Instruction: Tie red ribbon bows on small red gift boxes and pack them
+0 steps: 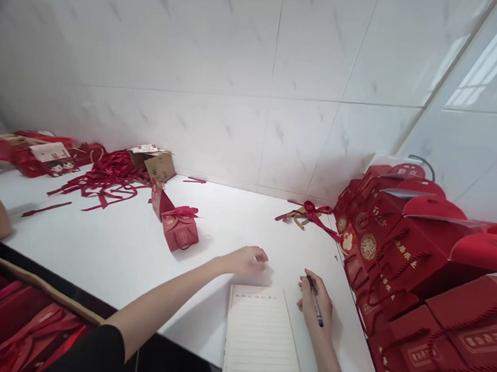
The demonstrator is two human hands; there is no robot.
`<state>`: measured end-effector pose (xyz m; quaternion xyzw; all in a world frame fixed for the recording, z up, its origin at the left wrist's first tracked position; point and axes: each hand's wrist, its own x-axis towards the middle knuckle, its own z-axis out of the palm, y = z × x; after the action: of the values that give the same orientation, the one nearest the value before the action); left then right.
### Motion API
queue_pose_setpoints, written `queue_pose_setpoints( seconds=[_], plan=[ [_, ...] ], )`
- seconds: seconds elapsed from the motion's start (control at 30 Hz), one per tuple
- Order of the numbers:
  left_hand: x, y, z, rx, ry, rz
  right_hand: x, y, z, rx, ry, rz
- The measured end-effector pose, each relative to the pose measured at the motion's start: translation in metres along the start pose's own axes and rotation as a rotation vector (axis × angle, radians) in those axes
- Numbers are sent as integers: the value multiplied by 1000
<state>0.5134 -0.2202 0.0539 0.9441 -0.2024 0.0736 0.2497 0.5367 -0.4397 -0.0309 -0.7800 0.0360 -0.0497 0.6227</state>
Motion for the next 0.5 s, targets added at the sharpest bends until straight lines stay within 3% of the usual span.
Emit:
queue_pose_setpoints(
  seconds=[0.1, 0.23, 0.37, 0.5],
  plan=[
    [-8, -19, -48, 93, 180, -74, -4, 10, -3, -177, -9, -186],
    [-43, -65, -103, 228, 455, -334, -5, 25, -8, -349, 67, -401],
    [-85, -106, -119, 234, 323, -666, -4, 30, -12, -489, 56, -461],
    [-107, -126, -115, 165, 242, -765, -11, 28, -13, -519, 76, -438]
  ],
)
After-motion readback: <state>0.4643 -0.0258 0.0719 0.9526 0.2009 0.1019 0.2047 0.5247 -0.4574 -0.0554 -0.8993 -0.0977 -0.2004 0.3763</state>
